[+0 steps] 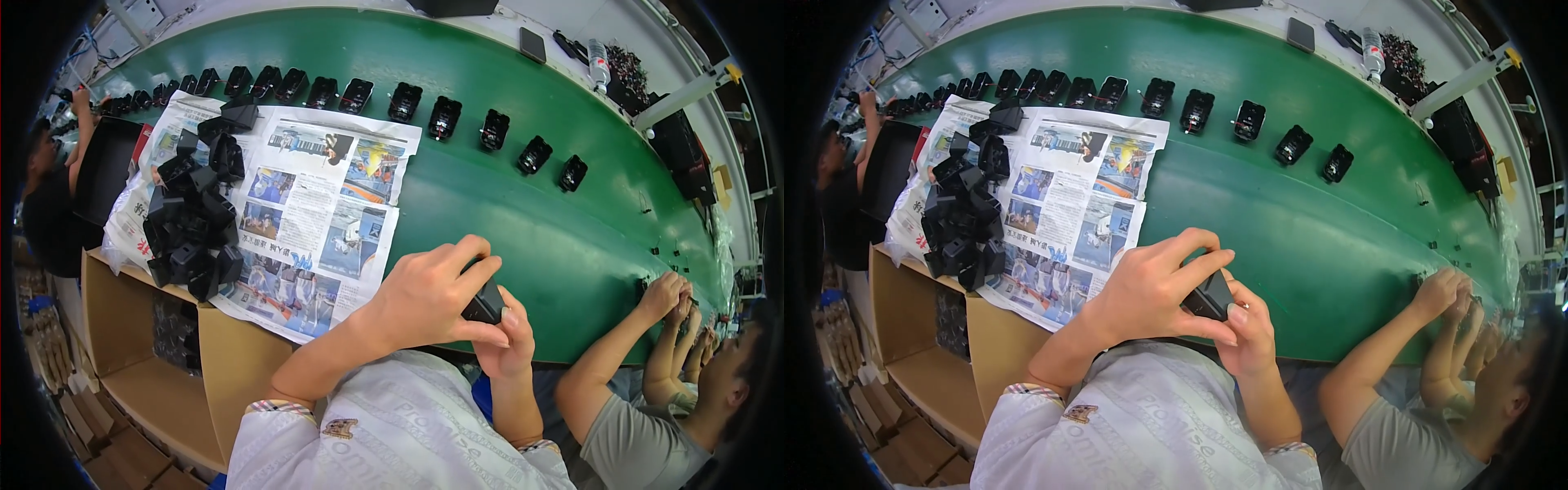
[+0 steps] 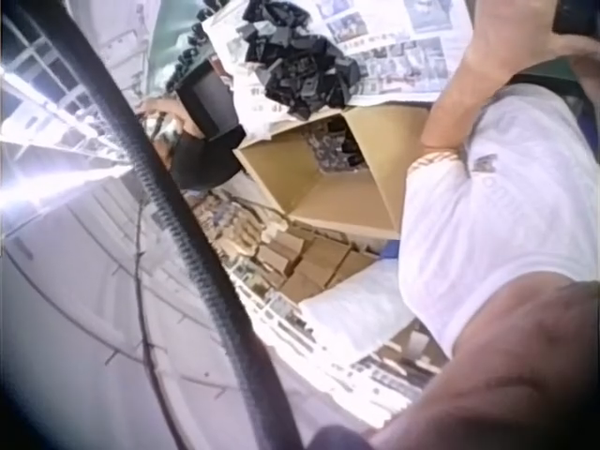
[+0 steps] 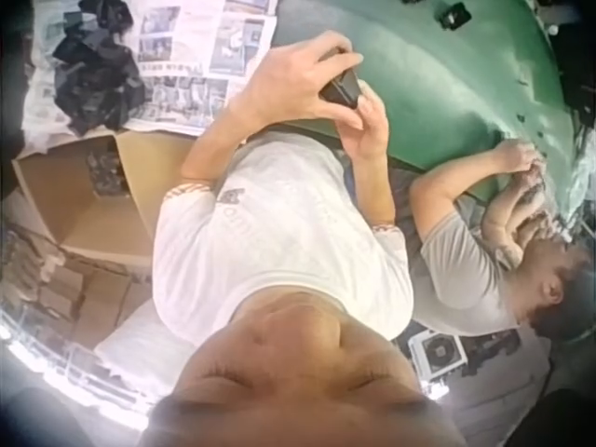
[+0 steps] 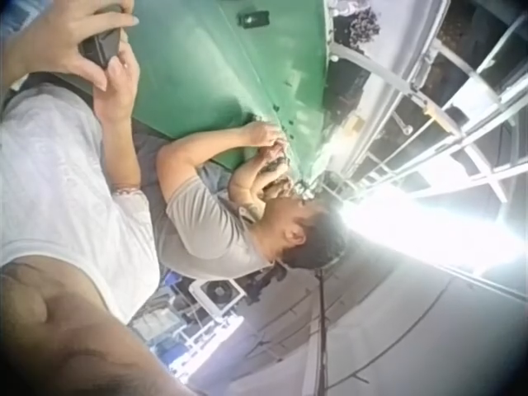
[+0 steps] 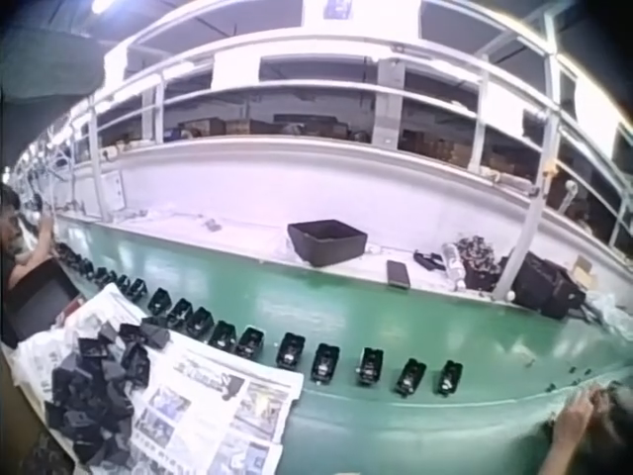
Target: The person assembles electronic components into plastic enclosures using an insertion tool, then places the completed enclosures onto a conveyor belt.
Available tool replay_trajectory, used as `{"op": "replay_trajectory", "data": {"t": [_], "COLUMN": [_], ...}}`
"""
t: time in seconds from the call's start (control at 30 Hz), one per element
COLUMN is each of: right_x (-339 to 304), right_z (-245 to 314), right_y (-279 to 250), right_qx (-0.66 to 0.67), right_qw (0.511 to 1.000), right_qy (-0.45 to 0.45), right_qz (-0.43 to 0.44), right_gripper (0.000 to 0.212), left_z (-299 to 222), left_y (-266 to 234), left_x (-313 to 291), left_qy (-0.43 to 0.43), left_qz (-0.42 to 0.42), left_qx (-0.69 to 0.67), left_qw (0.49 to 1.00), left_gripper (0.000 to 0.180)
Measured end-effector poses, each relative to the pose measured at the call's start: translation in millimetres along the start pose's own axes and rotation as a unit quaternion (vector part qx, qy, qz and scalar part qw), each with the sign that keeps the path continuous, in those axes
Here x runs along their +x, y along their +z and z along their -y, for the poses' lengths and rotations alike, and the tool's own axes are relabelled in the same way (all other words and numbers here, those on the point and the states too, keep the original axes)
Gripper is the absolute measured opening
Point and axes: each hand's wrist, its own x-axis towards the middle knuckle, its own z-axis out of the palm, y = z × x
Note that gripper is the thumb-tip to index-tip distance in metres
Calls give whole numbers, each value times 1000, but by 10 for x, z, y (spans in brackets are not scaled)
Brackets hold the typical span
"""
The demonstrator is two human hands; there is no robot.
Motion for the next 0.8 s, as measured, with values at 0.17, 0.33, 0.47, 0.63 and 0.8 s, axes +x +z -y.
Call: {"op": "replay_trajectory", "data": {"t": [0.17, 0.33, 0.47, 0.63, 0.8], "right_x": [-6, 115, 513, 1201, 1655], "right_z": [72, 19, 533, 1812, 2117], "right_y": [-88, -282, -585, -1485, -2406], "right_qx": [-19, -18, -268, -412, -717], "right_qw": [998, 993, 903, 793, 550], "right_qy": [10, -44, -335, -409, -332], "right_qz": [56, 105, -36, -183, -270], "right_gripper": [59, 41, 35, 30, 26], "left_z": [-44, 4, 169, 1212, 2139], "left_y": [-27, -81, -441, -1717, -2026], "left_x": [34, 40, 84, -219, -185], "left_qy": [24, 16, -68, -233, -334], "left_qz": [20, -14, -78, -155, -56], "left_qx": [-1, -10, -17, 403, 500], "left_qw": [1000, 1000, 994, 871, 797], "left_gripper": [66, 72, 66, 40, 55]}}
